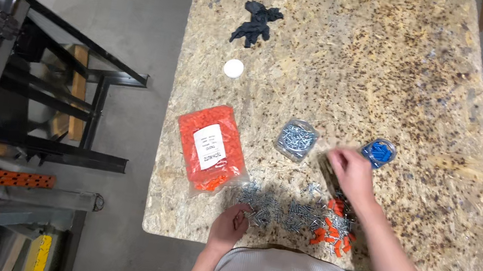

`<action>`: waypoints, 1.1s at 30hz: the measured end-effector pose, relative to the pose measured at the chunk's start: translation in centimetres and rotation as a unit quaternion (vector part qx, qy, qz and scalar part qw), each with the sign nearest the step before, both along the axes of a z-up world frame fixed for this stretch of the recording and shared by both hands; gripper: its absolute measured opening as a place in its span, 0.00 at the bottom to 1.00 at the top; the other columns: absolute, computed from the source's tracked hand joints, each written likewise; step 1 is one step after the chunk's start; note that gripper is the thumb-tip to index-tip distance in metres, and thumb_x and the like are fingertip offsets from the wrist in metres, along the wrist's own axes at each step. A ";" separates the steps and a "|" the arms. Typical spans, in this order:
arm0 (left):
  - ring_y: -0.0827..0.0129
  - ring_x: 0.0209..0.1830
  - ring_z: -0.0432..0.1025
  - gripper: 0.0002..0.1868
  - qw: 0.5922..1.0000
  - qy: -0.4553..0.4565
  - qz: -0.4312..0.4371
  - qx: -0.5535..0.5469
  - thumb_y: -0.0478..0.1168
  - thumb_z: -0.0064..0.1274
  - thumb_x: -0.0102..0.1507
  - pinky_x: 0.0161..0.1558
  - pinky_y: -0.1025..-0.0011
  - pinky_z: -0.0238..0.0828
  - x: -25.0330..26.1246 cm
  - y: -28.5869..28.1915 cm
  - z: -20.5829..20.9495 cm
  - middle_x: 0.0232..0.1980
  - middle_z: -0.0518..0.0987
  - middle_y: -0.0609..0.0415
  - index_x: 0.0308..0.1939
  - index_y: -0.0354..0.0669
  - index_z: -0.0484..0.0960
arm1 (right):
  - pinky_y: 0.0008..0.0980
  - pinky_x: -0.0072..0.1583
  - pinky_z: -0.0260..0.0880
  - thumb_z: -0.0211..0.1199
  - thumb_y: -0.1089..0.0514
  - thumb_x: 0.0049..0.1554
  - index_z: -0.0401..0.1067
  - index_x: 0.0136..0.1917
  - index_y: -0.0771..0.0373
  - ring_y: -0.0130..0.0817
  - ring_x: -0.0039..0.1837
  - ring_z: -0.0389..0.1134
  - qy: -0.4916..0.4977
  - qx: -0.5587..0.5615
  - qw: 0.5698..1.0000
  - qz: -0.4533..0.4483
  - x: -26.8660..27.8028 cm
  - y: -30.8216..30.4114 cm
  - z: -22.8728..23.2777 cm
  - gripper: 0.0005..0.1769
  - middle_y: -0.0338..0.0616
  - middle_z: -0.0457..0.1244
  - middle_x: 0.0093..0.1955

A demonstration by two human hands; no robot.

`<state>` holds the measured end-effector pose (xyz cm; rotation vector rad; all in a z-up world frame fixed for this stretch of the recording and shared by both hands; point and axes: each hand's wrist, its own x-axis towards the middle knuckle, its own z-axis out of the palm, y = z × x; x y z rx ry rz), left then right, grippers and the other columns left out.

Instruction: The person sorts mixed fasteners on a workbench, separating orange plastic caps from metal screws and placing them into separate clear containers. The person repeatedly picks up handfuls of mixed items, separates them by type, and deposits them into the appropriate containers.

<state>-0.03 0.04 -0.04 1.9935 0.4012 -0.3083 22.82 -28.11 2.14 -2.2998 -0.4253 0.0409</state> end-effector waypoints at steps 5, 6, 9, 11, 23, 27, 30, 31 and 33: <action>0.78 0.20 0.61 0.12 1.000 0.021 -0.018 0.001 0.38 0.49 0.65 0.28 0.74 0.53 0.8 -0.1 -0.5 0.21 0.66 0.65 0.51 0.52 0.82 | 0.27 0.51 0.77 0.59 0.64 0.61 0.78 0.46 0.61 0.29 0.43 0.71 0.182 -0.057 0.981 0.038 -5.7 -3.6 -3.3 0.06 0.45 0.71 0.44; 0.78 0.20 0.61 0.13 0.999 0.034 -0.026 0.008 0.38 0.50 0.66 0.28 0.74 0.53 0.9 -0.2 -0.3 0.22 0.68 0.64 0.54 0.51 0.81 | 0.33 0.64 0.79 0.66 0.61 0.58 0.78 0.54 0.62 0.36 0.54 0.75 0.142 -0.088 0.982 0.088 -6.5 -4.4 -5.7 0.10 0.50 0.72 0.52; 0.77 0.18 0.61 0.13 0.998 0.027 -0.046 0.017 0.36 0.49 0.67 0.25 0.74 0.47 1.6 -0.6 1.0 0.22 0.71 0.63 0.55 0.51 0.81 | 0.36 0.65 0.75 0.67 0.65 0.54 0.78 0.54 0.64 0.41 0.56 0.72 0.069 -0.107 0.986 0.111 -8.1 -4.9 -8.4 0.13 0.46 0.71 0.52; 0.68 0.23 0.68 0.15 0.998 0.032 -0.050 0.027 0.38 0.52 0.64 0.32 0.66 0.60 1.6 -0.6 0.4 0.25 0.71 0.59 0.54 0.53 0.82 | 0.34 0.65 0.73 0.66 0.63 0.55 0.79 0.54 0.60 0.37 0.58 0.72 0.068 -0.172 0.976 0.112 -8.0 -4.8 -7.7 0.12 0.45 0.71 0.52; 0.62 0.27 0.73 0.15 0.999 -0.011 -0.005 -0.038 0.37 0.54 0.62 0.38 0.59 0.73 1.3 -2.2 1.8 0.27 0.72 0.55 0.53 0.51 0.83 | 0.34 0.60 0.74 0.65 0.63 0.55 0.75 0.62 0.58 0.36 0.57 0.73 0.043 -0.121 0.981 0.142 -9.0 -1.2 -1.1 0.21 0.45 0.71 0.55; 0.76 0.27 0.74 0.15 0.978 -0.037 0.029 -0.205 0.38 0.55 0.66 0.33 0.72 0.74 1.9 -4.1 2.6 0.40 0.81 0.56 0.58 0.45 0.79 | 0.36 0.62 0.71 0.64 0.59 0.57 0.77 0.55 0.54 0.38 0.56 0.72 0.206 0.006 0.959 0.193 -11.5 3.4 2.7 0.12 0.40 0.69 0.51; 0.74 0.27 0.76 0.13 0.960 -0.036 0.041 -0.275 0.37 0.51 0.70 0.32 0.73 0.74 1.8 -5.0 -0.1 0.44 0.83 0.52 0.58 0.42 0.77 | 0.50 0.57 0.72 0.68 0.54 0.56 0.75 0.56 0.60 0.55 0.58 0.70 0.111 0.048 0.961 0.248 -13.5 4.7 1.7 0.16 0.50 0.68 0.53; 0.74 0.27 0.76 0.13 0.960 -0.036 0.043 -0.273 0.37 0.51 0.70 0.32 0.73 0.74 1.8 -5.0 -0.3 0.44 0.83 0.52 0.58 0.42 0.77 | 0.50 0.57 0.72 0.68 0.54 0.56 0.75 0.56 0.60 0.55 0.58 0.70 0.111 0.049 0.961 0.250 -13.5 5.3 1.5 0.16 0.50 0.68 0.53; 0.75 0.24 0.76 0.11 0.956 -0.031 0.068 -0.283 0.38 0.52 0.71 0.27 0.77 0.70 1.7 -5.2 -0.8 0.34 0.83 0.53 0.56 0.40 0.78 | 0.54 0.51 0.70 0.64 0.57 0.56 0.71 0.54 0.64 0.63 0.55 0.69 0.150 0.089 0.953 0.247 -13.7 6.2 1.2 0.14 0.58 0.67 0.50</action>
